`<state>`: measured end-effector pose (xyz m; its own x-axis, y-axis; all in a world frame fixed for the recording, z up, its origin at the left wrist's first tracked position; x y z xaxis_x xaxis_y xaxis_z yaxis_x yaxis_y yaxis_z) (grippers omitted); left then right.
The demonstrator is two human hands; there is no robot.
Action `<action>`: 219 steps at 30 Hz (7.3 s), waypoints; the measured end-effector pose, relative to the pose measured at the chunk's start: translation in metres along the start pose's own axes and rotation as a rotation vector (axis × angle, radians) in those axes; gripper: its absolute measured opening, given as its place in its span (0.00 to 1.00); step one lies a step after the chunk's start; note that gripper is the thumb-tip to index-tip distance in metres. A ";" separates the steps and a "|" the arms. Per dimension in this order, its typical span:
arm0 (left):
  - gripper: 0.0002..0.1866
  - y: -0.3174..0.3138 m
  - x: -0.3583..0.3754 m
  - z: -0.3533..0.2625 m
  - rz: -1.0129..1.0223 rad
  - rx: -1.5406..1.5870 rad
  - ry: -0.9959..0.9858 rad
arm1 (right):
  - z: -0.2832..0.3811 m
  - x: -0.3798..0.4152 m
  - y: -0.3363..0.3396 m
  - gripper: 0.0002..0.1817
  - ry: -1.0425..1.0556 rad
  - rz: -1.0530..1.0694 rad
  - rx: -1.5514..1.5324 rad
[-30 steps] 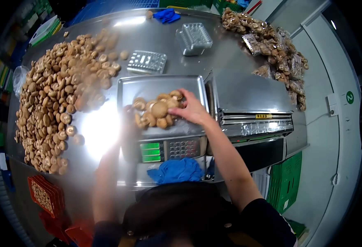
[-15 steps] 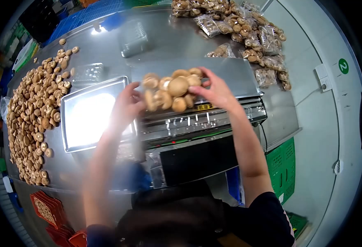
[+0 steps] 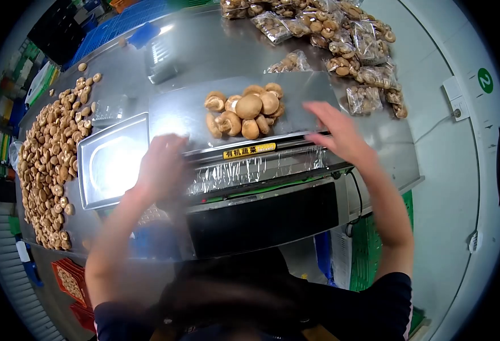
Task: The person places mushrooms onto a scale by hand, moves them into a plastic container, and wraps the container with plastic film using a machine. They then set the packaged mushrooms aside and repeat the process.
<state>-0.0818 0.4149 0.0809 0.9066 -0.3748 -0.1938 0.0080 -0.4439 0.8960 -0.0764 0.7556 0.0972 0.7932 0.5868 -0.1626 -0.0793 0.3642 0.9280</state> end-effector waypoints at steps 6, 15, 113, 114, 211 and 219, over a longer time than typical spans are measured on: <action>0.25 -0.008 0.006 -0.038 0.430 -0.379 -0.213 | 0.011 0.030 -0.015 0.24 0.279 0.169 0.089; 0.08 0.071 0.060 0.010 0.214 0.729 0.239 | 0.032 0.068 0.061 0.09 0.019 -0.226 -0.602; 0.31 0.087 0.416 0.424 0.137 -0.168 1.218 | 0.257 -0.238 -0.109 0.12 -0.330 -0.064 -0.762; 0.30 0.100 0.412 0.435 0.096 -0.123 1.201 | 0.273 -0.257 -0.122 0.12 -0.324 -0.023 -0.728; 0.17 0.105 0.220 0.414 -0.009 1.503 1.094 | 0.343 -0.338 -0.303 0.26 -0.256 -0.224 -0.628; 0.13 0.054 0.183 0.375 -0.010 0.923 0.999 | 0.291 -0.262 -0.289 0.26 -0.275 -0.264 -0.255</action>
<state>-0.0735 0.0172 -0.0563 0.8273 0.2008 0.5246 0.0906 -0.9694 0.2282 -0.0855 0.2856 -0.0309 0.9343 0.2486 -0.2556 0.0285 0.6625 0.7486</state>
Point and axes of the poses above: each hand's wrist, its own x-axis away from the middle knuckle, its own y-axis out of the back of the hand, z = x × y, the point moved 8 cm from there along -x, towards the middle knuckle, and after that the axes turned 15 degrees about y, right-handed, at the moved point
